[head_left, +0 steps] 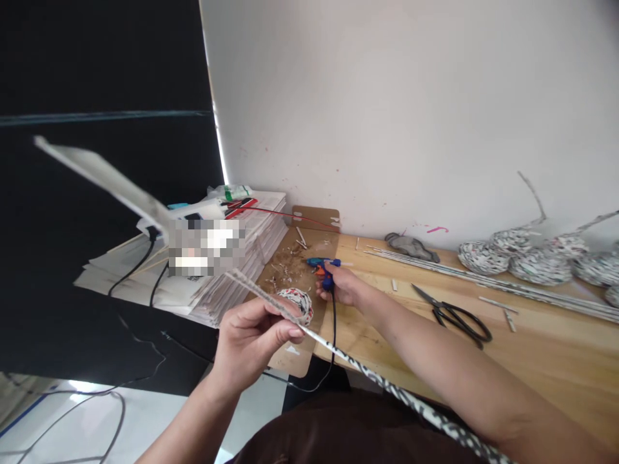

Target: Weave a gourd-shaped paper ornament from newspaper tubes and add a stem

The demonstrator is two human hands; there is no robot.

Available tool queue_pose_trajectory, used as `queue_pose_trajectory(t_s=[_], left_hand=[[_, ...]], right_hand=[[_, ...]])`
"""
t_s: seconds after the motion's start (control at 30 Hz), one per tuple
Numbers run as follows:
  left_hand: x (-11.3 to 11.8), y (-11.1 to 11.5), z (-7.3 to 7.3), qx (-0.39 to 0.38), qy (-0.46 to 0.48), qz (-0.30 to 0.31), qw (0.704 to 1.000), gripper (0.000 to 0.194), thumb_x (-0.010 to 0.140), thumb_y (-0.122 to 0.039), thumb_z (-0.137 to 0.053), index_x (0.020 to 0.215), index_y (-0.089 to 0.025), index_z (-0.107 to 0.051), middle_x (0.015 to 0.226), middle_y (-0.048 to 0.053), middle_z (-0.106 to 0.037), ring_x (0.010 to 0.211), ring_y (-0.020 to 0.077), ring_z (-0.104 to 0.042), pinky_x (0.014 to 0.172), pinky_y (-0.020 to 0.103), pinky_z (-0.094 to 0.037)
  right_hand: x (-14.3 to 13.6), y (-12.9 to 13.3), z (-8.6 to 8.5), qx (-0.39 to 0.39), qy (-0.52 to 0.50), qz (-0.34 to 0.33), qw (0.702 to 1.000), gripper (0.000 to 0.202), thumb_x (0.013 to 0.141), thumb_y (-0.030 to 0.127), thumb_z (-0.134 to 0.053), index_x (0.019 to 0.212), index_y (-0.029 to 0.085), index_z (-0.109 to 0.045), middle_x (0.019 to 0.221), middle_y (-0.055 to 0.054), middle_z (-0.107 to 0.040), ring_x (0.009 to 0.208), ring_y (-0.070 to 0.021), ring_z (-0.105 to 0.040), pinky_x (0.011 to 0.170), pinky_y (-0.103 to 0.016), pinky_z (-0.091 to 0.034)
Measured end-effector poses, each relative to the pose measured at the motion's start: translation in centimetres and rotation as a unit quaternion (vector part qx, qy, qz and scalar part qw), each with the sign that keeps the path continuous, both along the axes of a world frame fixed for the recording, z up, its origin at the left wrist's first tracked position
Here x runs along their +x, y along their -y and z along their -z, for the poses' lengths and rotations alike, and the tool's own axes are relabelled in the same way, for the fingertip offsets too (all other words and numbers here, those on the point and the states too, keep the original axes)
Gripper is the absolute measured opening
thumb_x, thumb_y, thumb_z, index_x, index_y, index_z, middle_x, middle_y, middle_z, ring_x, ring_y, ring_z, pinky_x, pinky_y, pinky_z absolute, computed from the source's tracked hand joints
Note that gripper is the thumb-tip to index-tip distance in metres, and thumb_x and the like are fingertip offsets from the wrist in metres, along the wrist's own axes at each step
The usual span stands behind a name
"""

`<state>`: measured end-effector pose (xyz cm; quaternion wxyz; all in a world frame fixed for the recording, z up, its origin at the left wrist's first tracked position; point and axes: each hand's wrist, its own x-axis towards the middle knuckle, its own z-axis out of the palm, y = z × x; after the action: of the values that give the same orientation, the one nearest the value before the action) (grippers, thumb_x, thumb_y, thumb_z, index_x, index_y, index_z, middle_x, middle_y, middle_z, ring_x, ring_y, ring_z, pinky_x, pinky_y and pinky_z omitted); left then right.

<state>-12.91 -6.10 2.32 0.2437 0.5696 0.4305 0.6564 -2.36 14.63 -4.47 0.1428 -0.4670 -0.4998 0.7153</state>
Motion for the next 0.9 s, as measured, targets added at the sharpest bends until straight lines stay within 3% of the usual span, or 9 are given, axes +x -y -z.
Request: queue_pose_trajectory(t_s=[0.07,0.17,0.23,0.3,0.4,0.47,0.6,0.73,0.9], left_hand=[[0.2,-0.3,-0.1,-0.008,0.016,-0.004,1.0,0.005,0.079,-0.016,-0.08,0.079,-0.018,-0.076,0.073,0.001,-0.075,0.063,0.0131,-0.07,0.056,0.02,-0.059],[0.5,-0.8,-0.2,-0.023,0.043,-0.016,0.999,0.006,0.078,-0.017,-0.081,0.078,-0.017,-0.075,0.074,0.001,-0.075,0.06,0.0111,-0.069,0.057,0.019,-0.059],[0.6,-1.1,-0.1,-0.029,0.06,-0.023,0.998,0.007,0.078,-0.017,-0.081,0.077,-0.017,-0.074,0.073,0.0,-0.075,0.059,0.0103,-0.069,0.058,0.018,-0.059],[0.7,-1.5,0.0,-0.038,0.069,-0.027,0.997,0.008,0.079,-0.018,-0.081,0.076,-0.017,-0.073,0.073,0.0,-0.075,0.06,0.01,-0.069,0.06,0.018,-0.06],[1.3,-1.9,0.0,-0.05,0.082,-0.021,0.995,0.01,0.077,-0.019,-0.082,0.074,-0.017,-0.073,0.072,0.0,-0.075,0.06,0.0101,-0.07,0.059,0.018,-0.06],[1.8,-2.1,-0.1,-0.049,0.093,-0.01,0.994,0.011,0.076,-0.019,-0.083,0.074,-0.017,-0.072,0.073,0.0,-0.075,0.06,0.0107,-0.07,0.059,0.019,-0.061],[2.6,-2.2,-0.5,-0.054,0.104,0.011,0.993,0.013,0.074,-0.02,-0.084,0.074,-0.016,-0.073,0.072,0.0,-0.075,0.059,0.0105,-0.07,0.059,0.018,-0.061],[2.8,-2.3,-0.7,-0.064,0.109,0.028,0.992,0.013,0.075,-0.021,-0.084,0.074,-0.016,-0.072,0.067,-0.001,-0.074,0.056,0.0103,-0.07,0.057,0.018,-0.06],[3.0,-2.5,-0.7,-0.07,0.111,0.039,0.991,0.011,0.076,-0.019,-0.083,0.074,-0.016,-0.072,0.066,-0.001,-0.074,0.056,0.0097,-0.07,0.058,0.017,-0.061]], right_hand=[[0.6,-0.1,-0.5,0.047,0.037,-0.028,0.998,0.037,0.107,0.042,-0.029,0.092,0.019,-0.053,0.064,-0.004,-0.064,0.057,-0.0166,-0.066,0.054,-0.029,-0.057],[2.7,0.4,-2.3,0.166,0.074,-0.057,0.982,0.026,0.097,0.042,-0.058,0.087,0.018,-0.061,0.07,-0.008,-0.067,0.073,-0.0245,-0.07,0.065,-0.035,-0.057],[4.6,1.6,-4.2,0.259,0.066,-0.069,0.961,0.015,0.084,0.031,-0.075,0.086,0.019,-0.068,0.089,-0.011,-0.072,0.095,-0.0274,-0.068,0.079,-0.034,-0.055],[6.6,3.6,-6.4,0.327,0.041,-0.081,0.941,0.023,0.079,0.029,-0.08,0.099,0.022,-0.073,0.106,-0.008,-0.072,0.107,-0.0263,-0.064,0.088,-0.034,-0.051],[8.6,7.2,-9.2,0.424,-0.067,-0.152,0.89,0.048,0.077,0.037,-0.082,0.123,0.027,-0.069,0.116,-0.007,-0.072,0.103,-0.0235,-0.067,0.077,-0.032,-0.054],[9.2,9.4,-10.4,0.439,-0.131,-0.136,0.879,0.047,0.077,0.037,-0.083,0.121,0.026,-0.07,0.112,-0.006,-0.074,0.096,-0.0218,-0.07,0.075,-0.032,-0.056],[9.5,11.3,-11.3,0.494,-0.153,-0.1,0.85,0.022,0.088,0.032,-0.074,0.108,0.023,-0.076,0.105,-0.004,-0.078,0.095,-0.019,-0.072,0.084,-0.032,-0.057],[9.6,11.3,-11.3,0.545,-0.182,-0.065,0.815,0.015,0.088,0.023,-0.072,0.102,0.022,-0.078,0.1,-0.003,-0.08,0.092,-0.0172,-0.073,0.082,-0.028,-0.058],[9.7,11.4,-11.3,0.512,-0.201,-0.045,0.834,0.015,0.088,0.015,-0.068,0.095,0.022,-0.08,0.093,-0.003,-0.08,0.082,-0.0147,-0.074,0.071,-0.024,-0.059]])
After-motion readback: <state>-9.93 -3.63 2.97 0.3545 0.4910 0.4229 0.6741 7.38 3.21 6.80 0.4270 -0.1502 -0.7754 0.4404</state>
